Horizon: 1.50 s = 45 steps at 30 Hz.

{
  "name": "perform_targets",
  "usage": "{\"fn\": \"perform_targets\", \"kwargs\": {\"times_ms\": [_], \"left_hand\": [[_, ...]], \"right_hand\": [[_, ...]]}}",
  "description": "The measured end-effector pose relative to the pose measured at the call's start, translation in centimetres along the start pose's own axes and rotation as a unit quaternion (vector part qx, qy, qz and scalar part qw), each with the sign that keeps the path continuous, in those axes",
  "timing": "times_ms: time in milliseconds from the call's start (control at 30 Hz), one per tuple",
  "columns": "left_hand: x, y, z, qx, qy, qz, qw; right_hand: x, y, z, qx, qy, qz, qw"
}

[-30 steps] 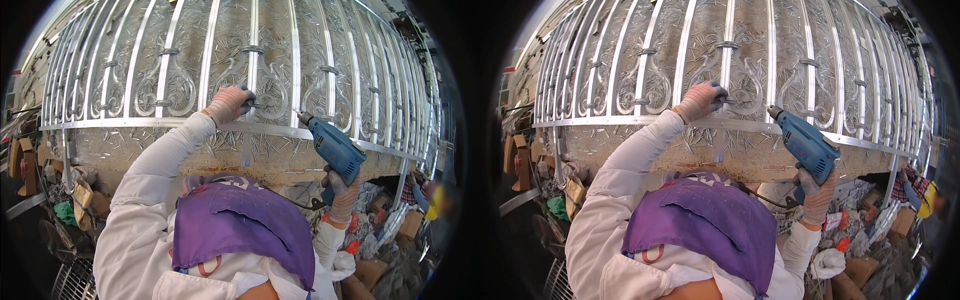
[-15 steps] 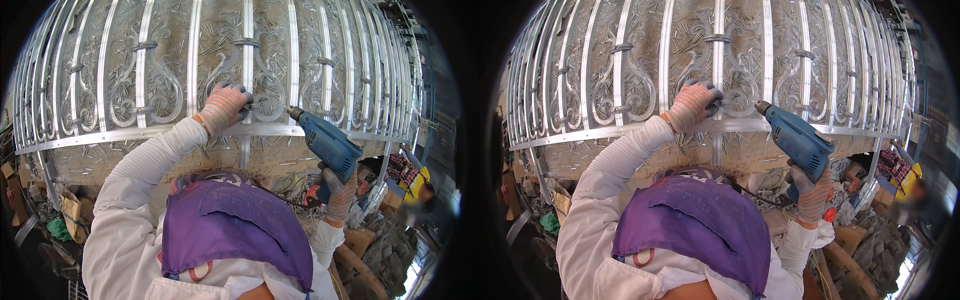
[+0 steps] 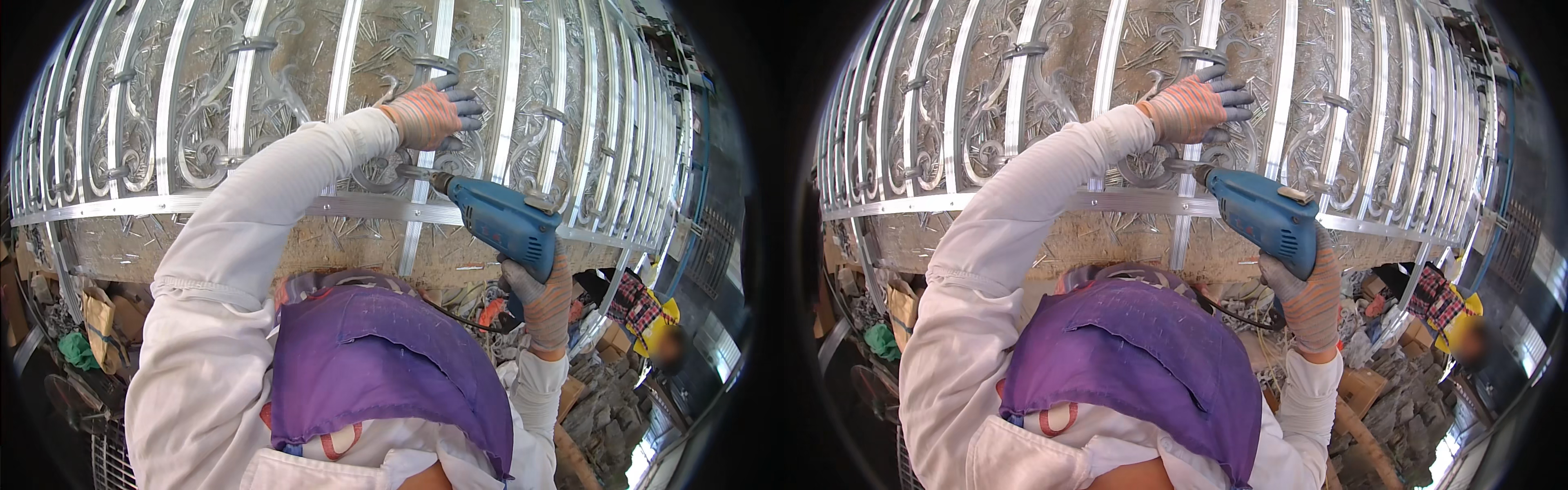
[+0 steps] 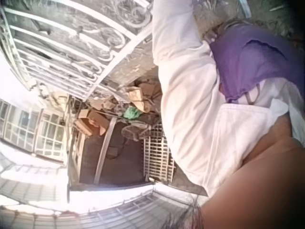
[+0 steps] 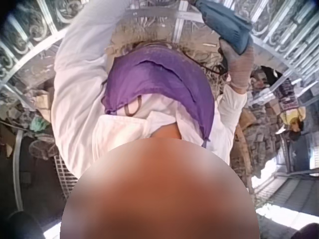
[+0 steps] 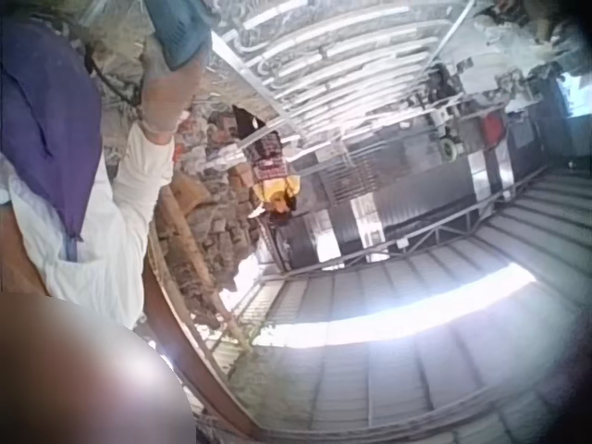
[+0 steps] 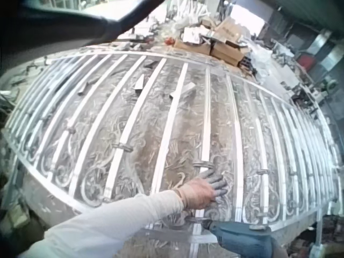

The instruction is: The person uses a corded drill to fasten decorative metal scroll pieces onto a large metal gate frame. They repeatedly pick up scrolls, position them on the frame, and drive screws to secure them in place.

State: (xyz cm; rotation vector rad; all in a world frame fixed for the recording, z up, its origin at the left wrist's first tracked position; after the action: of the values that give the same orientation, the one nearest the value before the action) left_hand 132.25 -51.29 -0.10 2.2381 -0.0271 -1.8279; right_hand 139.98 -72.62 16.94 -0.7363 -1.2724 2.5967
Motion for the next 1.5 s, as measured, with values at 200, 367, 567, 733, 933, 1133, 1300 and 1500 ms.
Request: {"fn": "perform_targets", "kwargs": {"times_ms": [200,367,567,733,933,1133,1300,1500], "left_hand": [[0.3,0.3,0.2,0.013,-0.012,-0.047,0.999],[0.4,0.2,0.0,0.009,-0.006,-0.021,1.0],[1.1,0.0,0.1,-0.003,0.002,-0.002,1.0],[1.4,0.1,-0.1,0.002,0.01,0.002,1.0],[1.3,0.0,-0.3,0.007,0.009,-0.001,1.0],[1.3,0.1,0.0,0.007,0.009,0.009,1.0],[1.1,0.0,-0.1,0.01,-0.005,0.039,0.999],[1.1,0.0,-0.1,0.013,-0.006,0.054,0.998]], "right_hand": [[0.7,-1.8,-0.5,-0.003,-0.002,0.071,0.997],[1.2,-3.3,-0.5,-0.098,-0.033,0.224,0.969],[0.9,-2.3,-0.2,-0.034,-0.022,0.135,0.99],[2.9,-4.6,-0.6,-0.107,-0.054,0.205,0.971],[5.6,-7.4,-1.1,-0.111,-0.098,0.294,0.944],[5.8,-7.9,-2.0,-0.154,-0.114,0.288,0.938],[5.7,-8.2,-2.6,-0.125,-0.111,0.306,0.937],[5.0,-7.6,-3.1,-0.13,-0.113,0.324,0.93]]}}
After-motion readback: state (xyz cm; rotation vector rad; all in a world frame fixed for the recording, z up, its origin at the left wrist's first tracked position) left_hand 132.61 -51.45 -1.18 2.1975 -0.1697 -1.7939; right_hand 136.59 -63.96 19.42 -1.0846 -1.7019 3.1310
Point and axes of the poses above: each hand's wrist, its own z-axis away from the middle knuckle, its own x-axis out of the palm, y = z × x, the point moved 7 cm from there along -z, towards the middle knuckle, and after that the axes turned 10 degrees about -z, right-handed, at the moved point
